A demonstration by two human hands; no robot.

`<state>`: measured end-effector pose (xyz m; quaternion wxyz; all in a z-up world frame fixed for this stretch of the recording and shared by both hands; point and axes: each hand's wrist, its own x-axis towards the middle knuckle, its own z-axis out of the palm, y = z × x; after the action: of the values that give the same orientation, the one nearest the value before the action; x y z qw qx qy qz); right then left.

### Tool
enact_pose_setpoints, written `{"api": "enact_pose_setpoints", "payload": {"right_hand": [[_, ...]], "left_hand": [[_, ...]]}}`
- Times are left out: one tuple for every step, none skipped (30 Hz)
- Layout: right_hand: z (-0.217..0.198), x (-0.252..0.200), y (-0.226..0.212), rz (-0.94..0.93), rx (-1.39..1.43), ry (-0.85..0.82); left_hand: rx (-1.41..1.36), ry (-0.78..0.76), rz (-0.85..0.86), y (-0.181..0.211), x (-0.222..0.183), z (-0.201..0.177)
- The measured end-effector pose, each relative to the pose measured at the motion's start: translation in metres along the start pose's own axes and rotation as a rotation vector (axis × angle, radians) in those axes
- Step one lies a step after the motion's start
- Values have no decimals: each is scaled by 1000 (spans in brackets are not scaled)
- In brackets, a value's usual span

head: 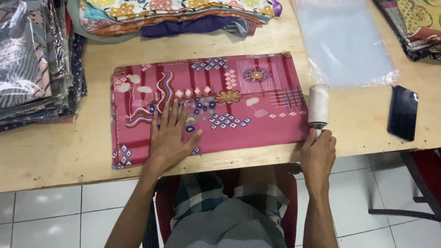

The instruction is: The person unfolds a piece of patterned pink fabric on a wooden table and uses a lint roller to clean both sides of it.

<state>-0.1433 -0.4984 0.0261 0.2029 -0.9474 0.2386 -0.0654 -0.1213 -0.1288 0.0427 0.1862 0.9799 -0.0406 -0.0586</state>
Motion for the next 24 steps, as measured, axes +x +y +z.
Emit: {"api": "enact_pose_setpoints", "payload": {"right_hand": [[2,1,-5,-11,24,-1],[3,0,-9,-19,45,-4],[-11,-16,-40,-18,45,-4],[-25,-31,-71,-89,133,-59],[-39,-47,-102,-161,223,-114],[-14,-48,-102,-159,222,-113],[12,-48,-103,-271,217,-132],[37,-49,-104,-384,213,-151],[56,-51,-105,-384,214,-149],[76,-54,-107,-516,65,-84],[95,-56,-110,-646,-87,-16],[96,-56,-112,-646,-85,-15],[97,-55,-115,-633,-108,-23],[98,-53,-117,-618,-133,-29],[96,-45,-114,-616,-132,-26],[94,-38,-110,-605,-141,-23],[92,-32,-105,-594,-150,-20],[93,-23,-96,-591,-154,-24],[95,-13,-87,-575,-222,8],[96,-1,-80,-560,-286,46],[94,12,-73,-560,-286,48],[92,22,-63,-511,-262,41],[90,32,-54,-462,-239,34],[85,42,-45,-465,-238,33]], "left_hand": [[-13,-34,-8,0,2,-4],[-28,-73,-15,0,2,-7],[-28,-74,-14,-2,7,-2],[-47,-64,-44,-5,14,1],[-66,-54,-74,-8,20,5],[-65,-55,-72,-1,27,6],[-81,13,-49,6,34,7],[-95,82,-27,12,42,8],[-94,82,-25,14,51,11],[-34,172,19,15,60,15],[25,263,64,16,70,18],[27,264,64,12,72,20],[61,252,67,7,76,23],[95,240,72,3,81,25],[96,241,75,4,81,23],[99,234,66,6,78,22],[102,226,56,7,76,20],[99,221,56,6,75,22],[93,223,54,6,74,23],[90,231,54,5,75,22],[90,232,54,5,78,22],[95,250,63,5,79,24],[100,269,71,4,78,26],[101,270,68,3,79,26]]}}
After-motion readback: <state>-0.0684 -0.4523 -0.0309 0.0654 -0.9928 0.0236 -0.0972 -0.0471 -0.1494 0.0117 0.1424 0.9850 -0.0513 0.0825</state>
